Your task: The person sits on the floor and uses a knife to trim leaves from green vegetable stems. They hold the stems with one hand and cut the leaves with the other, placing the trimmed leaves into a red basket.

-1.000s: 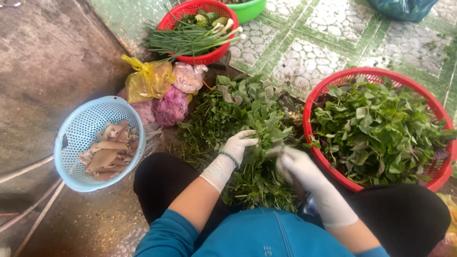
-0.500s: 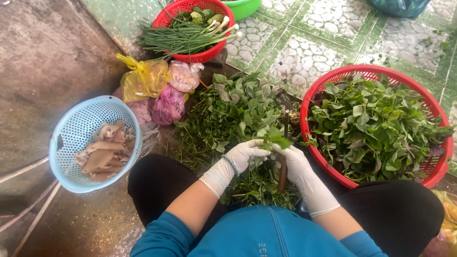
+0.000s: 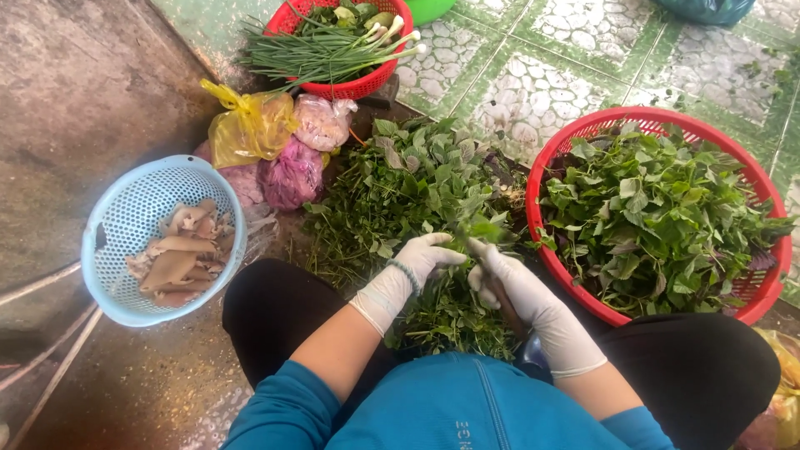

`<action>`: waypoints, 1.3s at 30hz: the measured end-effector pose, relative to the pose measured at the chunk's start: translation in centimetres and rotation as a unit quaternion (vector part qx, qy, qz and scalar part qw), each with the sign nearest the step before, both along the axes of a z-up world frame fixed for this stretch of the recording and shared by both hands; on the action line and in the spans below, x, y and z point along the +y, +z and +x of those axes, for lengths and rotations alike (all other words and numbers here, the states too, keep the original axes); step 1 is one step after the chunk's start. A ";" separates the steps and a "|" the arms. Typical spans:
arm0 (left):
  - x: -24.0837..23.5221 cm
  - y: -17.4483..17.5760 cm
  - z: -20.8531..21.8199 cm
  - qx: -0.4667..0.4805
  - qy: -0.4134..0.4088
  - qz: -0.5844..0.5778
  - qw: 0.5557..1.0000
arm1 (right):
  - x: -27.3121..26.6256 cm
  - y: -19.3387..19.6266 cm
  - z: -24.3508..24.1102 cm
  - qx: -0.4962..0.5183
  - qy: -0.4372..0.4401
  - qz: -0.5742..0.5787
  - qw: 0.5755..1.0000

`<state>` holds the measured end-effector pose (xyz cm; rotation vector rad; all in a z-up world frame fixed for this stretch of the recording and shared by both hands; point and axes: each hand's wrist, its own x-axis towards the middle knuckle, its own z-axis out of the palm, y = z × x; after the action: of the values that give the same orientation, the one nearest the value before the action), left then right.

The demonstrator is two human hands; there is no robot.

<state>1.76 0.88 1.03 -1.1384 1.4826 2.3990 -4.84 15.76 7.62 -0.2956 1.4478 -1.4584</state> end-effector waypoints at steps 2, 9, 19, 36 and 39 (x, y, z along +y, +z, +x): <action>-0.3 -1.6 -0.7 -0.001 -0.033 -0.036 0.999 | 0.1 -1.4 0.0 0.001 -0.008 0.004 1.000; 0.3 -1.5 -1.2 0.033 -0.019 -0.026 0.999 | -0.4 1.5 0.1 0.111 -0.039 0.128 0.985; 1.0 0.4 -2.3 0.002 0.151 0.117 0.982 | 2.1 4.8 -6.5 -0.037 -0.375 0.037 0.926; -2.0 -0.6 -0.5 -0.004 0.030 -0.172 0.985 | 4.7 2.4 -7.7 0.475 -0.190 0.144 0.847; -1.5 3.2 1.5 -0.156 -0.307 -0.421 0.839 | 7.9 4.7 -12.2 0.479 -0.296 0.125 0.817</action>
<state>3.23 -0.59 4.19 -0.8611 2.3642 1.0690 -17.01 23.67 12.31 -0.4780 2.7216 -1.6437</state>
